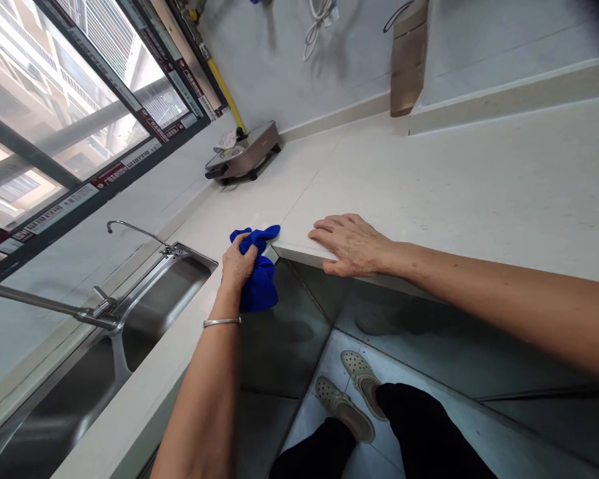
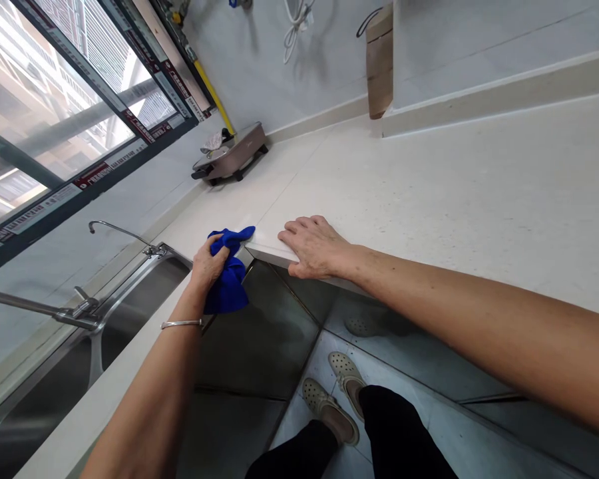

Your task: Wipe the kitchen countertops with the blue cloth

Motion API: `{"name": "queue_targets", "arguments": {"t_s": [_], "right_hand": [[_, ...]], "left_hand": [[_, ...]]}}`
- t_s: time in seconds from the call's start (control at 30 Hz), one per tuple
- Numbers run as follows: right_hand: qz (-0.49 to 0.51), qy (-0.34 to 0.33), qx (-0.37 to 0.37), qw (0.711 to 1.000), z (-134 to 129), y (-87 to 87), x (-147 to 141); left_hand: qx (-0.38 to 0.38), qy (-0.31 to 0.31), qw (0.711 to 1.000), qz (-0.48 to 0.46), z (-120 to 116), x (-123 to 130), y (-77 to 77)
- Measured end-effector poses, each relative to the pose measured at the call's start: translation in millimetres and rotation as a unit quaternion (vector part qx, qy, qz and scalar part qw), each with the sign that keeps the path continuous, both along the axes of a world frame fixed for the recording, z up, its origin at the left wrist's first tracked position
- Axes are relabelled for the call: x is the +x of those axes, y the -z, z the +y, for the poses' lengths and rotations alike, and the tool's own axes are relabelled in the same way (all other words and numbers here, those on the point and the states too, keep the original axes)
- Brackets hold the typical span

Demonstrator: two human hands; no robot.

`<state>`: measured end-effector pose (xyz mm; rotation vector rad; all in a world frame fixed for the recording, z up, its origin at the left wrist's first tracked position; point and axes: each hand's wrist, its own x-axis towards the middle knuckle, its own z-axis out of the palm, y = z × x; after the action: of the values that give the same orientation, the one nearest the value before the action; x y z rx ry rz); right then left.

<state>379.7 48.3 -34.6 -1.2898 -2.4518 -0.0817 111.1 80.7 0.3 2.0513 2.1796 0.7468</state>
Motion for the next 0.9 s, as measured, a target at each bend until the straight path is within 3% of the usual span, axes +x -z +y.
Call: {"name": "queue_targets", "arguments": {"t_s": [0.1, 0.2, 0.4, 0.73, 0.83, 0.9], "right_hand": [[0.001, -0.001, 0.000, 1.000, 0.5, 0.1, -0.1], [0.004, -0.004, -0.004, 1.000, 1.3, 1.6, 0.7], [0.027, -0.027, -0.003, 0.999, 7.5, 10.8, 6.6], [0.023, -0.042, 0.011, 0.999, 10.9, 23.2, 8.0], [0.010, -0.044, 0.044, 0.998, 12.8, 31.7, 4.1], [0.002, -0.041, 0.062, 0.997, 15.5, 38.3, 1.8]], "left_hand": [[-0.023, 0.027, 0.999, 0.011, 0.0, -17.6, 1.2], [-0.032, 0.071, 0.997, 0.020, -17.7, -34.8, 2.9], [-0.049, 0.104, 0.993, 0.006, -89.4, -82.3, -1.6], [-0.078, 0.095, 0.992, -0.015, -231.6, -182.4, -15.8], [-0.082, 0.089, 0.993, -0.007, -254.3, -197.7, -19.1], [-0.086, 0.093, 0.992, 0.008, -257.0, -201.2, -19.7]]}}
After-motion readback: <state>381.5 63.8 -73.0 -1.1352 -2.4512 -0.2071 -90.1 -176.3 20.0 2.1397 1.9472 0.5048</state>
